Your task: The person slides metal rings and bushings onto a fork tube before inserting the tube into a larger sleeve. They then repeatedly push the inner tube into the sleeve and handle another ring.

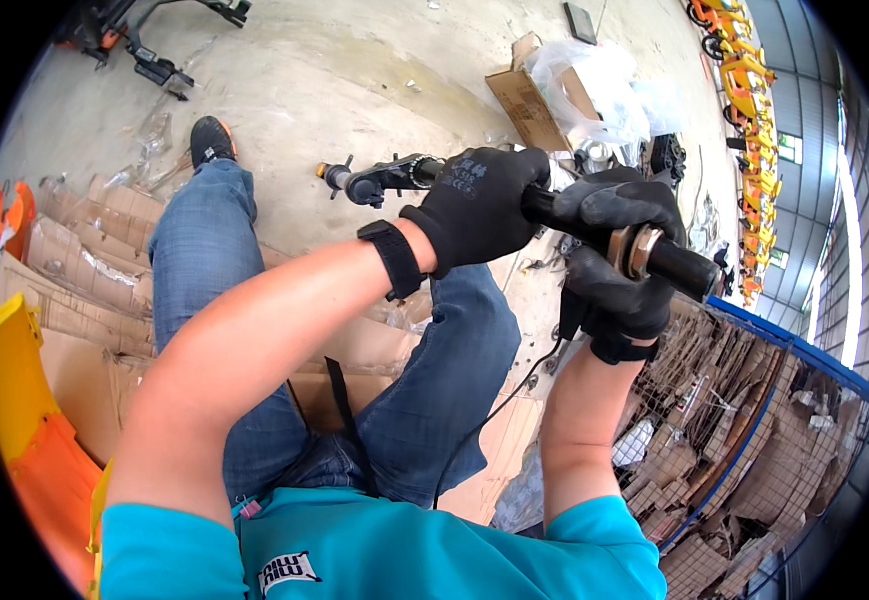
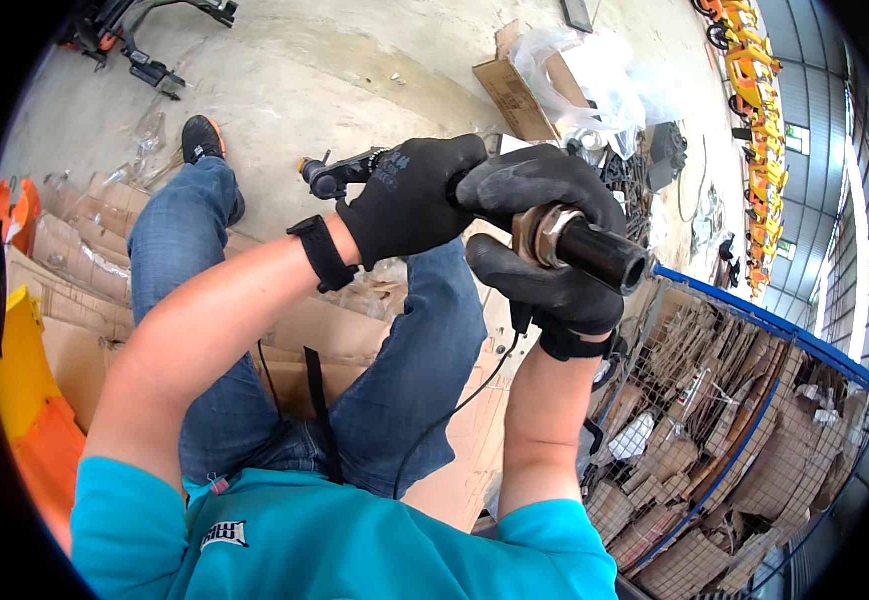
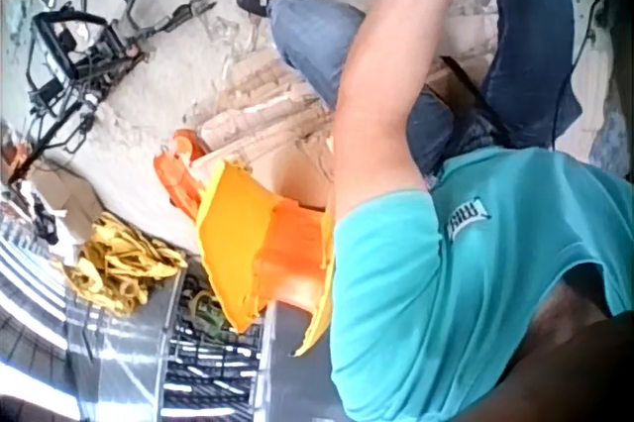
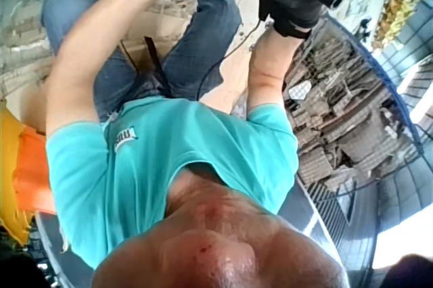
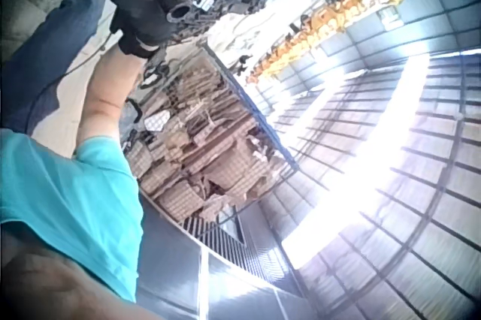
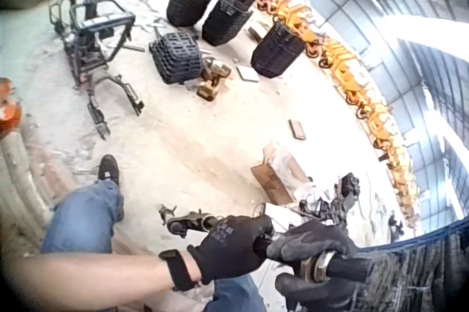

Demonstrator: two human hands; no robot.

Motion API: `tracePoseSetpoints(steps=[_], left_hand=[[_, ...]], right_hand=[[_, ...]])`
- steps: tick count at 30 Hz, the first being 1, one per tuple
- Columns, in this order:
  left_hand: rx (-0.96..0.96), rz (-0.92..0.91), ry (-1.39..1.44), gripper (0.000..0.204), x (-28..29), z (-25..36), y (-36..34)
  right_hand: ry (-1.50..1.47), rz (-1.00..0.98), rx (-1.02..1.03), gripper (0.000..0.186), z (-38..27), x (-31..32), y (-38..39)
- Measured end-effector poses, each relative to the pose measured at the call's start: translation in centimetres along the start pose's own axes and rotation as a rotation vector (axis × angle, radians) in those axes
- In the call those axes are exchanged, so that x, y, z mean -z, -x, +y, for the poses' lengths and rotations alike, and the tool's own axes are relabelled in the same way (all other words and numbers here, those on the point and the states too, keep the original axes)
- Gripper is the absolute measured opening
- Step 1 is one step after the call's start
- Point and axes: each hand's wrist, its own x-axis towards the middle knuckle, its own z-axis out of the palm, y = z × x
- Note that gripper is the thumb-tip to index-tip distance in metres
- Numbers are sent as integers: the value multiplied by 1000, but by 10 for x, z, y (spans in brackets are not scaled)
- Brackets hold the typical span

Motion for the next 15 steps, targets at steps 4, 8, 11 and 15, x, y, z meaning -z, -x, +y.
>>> tracePoseSetpoints(steps=[4,8,11,15], left_hand=[[15,152,-15,23,-7,-1,2],[58,212,-39,15,-10,0,-3],[20,198,-16,16,-8,-5,-3],[36,104,-16,15,-3,-1,-1]], right_hand=[[145,180,18,30,-6,-18,-2],[322,700,-88,16,-2,-73,-4],[380,964,-74,18,3,-98,-10],[110,399,-204,64,-15,-47,14]])
